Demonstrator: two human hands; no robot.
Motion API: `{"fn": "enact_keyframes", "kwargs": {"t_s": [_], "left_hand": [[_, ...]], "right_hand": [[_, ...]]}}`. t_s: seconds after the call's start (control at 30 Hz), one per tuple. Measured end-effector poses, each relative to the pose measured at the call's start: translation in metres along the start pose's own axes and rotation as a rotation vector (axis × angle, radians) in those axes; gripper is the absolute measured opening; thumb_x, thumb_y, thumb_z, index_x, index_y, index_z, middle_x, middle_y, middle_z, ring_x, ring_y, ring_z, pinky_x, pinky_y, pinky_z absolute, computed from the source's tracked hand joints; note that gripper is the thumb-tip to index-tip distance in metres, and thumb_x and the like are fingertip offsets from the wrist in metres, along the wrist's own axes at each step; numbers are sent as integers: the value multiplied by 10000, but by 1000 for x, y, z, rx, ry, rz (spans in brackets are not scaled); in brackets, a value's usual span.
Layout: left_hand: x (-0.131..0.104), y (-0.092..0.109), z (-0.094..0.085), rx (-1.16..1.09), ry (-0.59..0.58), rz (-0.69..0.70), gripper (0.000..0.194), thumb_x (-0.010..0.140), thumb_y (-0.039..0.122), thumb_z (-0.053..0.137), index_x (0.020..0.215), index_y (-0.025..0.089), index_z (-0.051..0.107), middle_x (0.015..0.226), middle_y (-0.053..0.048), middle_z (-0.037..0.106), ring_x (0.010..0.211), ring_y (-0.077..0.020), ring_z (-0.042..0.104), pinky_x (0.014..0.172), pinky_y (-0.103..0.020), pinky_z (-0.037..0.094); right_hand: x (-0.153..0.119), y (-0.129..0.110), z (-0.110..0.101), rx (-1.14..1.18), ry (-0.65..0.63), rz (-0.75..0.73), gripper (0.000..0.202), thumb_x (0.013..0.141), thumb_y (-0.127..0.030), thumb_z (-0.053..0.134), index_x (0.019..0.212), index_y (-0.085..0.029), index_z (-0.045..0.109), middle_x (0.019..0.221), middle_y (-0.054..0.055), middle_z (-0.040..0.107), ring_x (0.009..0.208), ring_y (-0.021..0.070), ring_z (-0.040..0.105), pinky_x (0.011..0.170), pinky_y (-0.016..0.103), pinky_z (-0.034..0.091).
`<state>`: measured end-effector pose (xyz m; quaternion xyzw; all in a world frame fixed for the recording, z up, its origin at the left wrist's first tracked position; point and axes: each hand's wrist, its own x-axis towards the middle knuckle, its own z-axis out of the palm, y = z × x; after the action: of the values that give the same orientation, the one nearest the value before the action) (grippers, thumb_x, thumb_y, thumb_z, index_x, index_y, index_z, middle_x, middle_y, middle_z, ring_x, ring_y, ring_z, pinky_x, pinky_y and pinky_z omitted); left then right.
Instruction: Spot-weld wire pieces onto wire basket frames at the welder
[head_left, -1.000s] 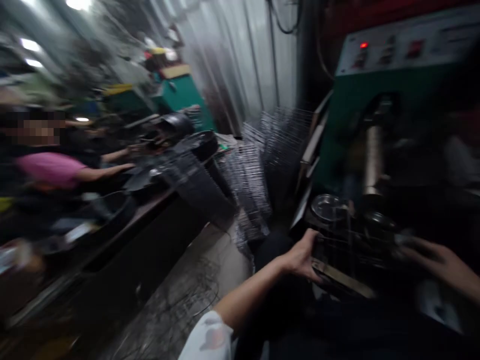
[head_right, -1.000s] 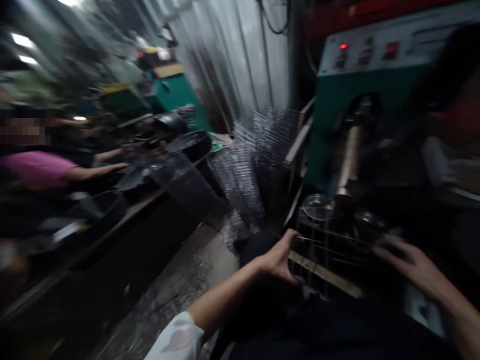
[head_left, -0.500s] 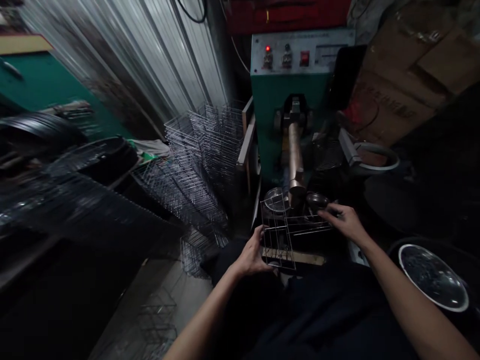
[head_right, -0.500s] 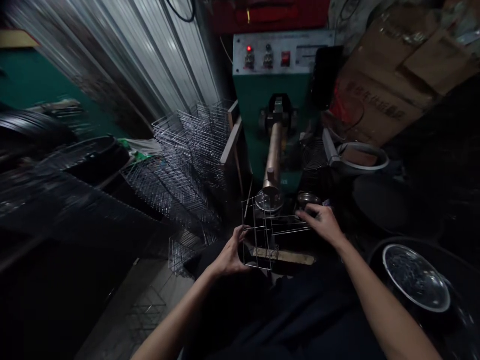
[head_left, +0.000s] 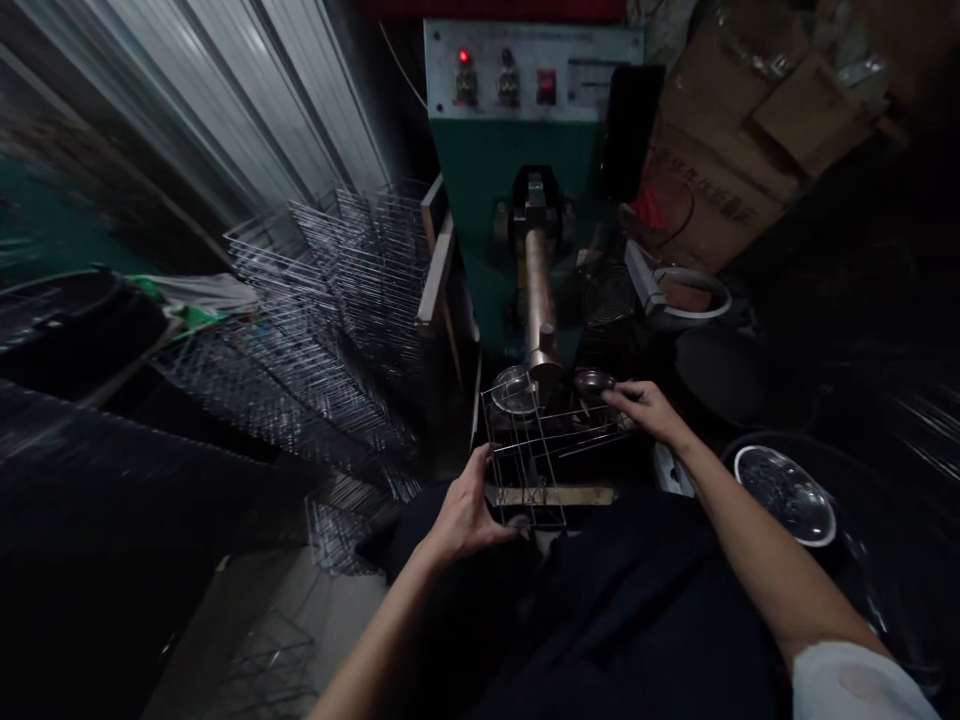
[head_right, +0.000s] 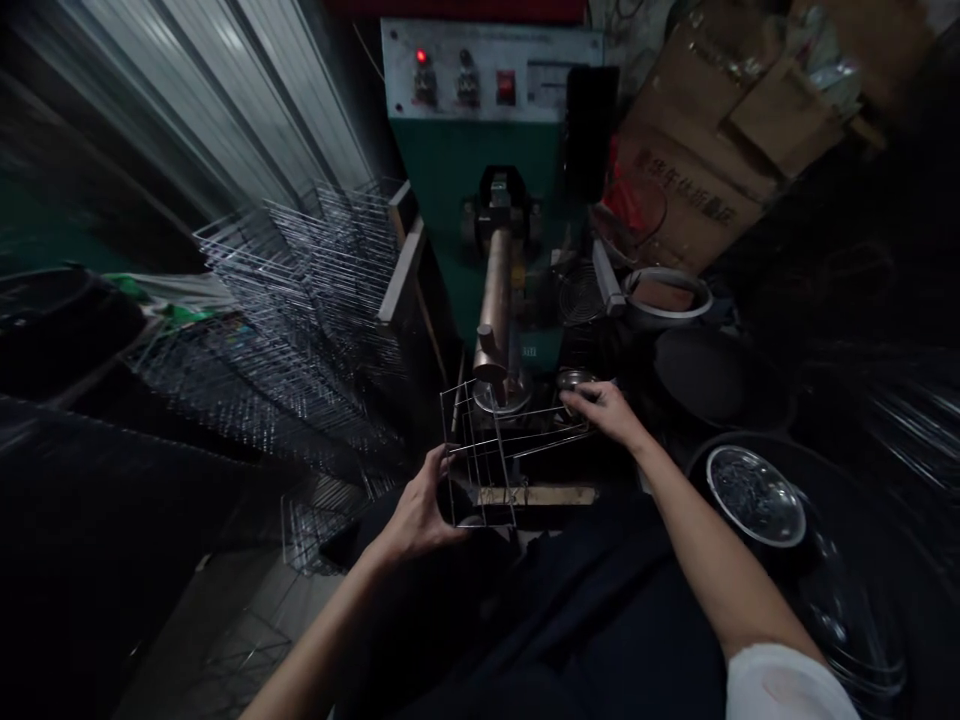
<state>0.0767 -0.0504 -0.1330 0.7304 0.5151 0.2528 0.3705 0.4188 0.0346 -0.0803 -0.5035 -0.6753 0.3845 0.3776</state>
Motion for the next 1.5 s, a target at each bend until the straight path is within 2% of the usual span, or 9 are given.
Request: {"fn": "enact_keyframes", "kwargs": {"t_s": [0.17,0.33,0.73,0.97,1.23,1.5], "left_hand": [[3,5,1,-8,27,4,1125,553,302,885,1490,231,267,1431,-161,582,1351,-387,578,1126,-525,496],[6,2,5,-14,44,11,1170,531,293,891,1501,232,241,1478,-175,535,1400,-391,532,1138,-524,486],[16,3,5,-86,62,-9,1138,518,255,890,1473,241,271,1433,-160,578,1379,-381,558,1112,-509,495],[22,7,3,-99,76,-1,1082,525,258,884,1442,255,308,1375,-132,621,1341,-377,594,1077,-501,520],[25,6,2,-110,80,-14,1120,515,259,895,1465,234,301,1404,-154,601,1349,-394,586,1103,-522,511],[29,2,2,-130,82,43,1041,555,278,883,1440,260,335,1388,-119,618,1337,-357,603,1099,-474,523]], "right_hand": [[-3,8,4,-5,33,-2,586,852,-678,727,600,-191,522,618,-17,443,600,142,420,576,287,313],[2,17,6,-23,77,-11,595,796,-712,756,604,-192,540,626,-13,462,612,153,433,587,292,326],[19,28,8,12,86,18,608,750,-700,785,574,-197,493,615,-27,420,620,148,392,608,290,291],[25,29,7,27,84,17,618,743,-711,782,562,-194,496,602,-26,415,617,145,384,608,292,296],[26,29,5,24,82,35,613,732,-717,782,570,-189,517,610,-21,446,622,146,406,592,280,309],[27,31,7,19,98,18,573,797,-662,775,590,-197,511,588,-29,440,587,141,407,573,278,311]]}}
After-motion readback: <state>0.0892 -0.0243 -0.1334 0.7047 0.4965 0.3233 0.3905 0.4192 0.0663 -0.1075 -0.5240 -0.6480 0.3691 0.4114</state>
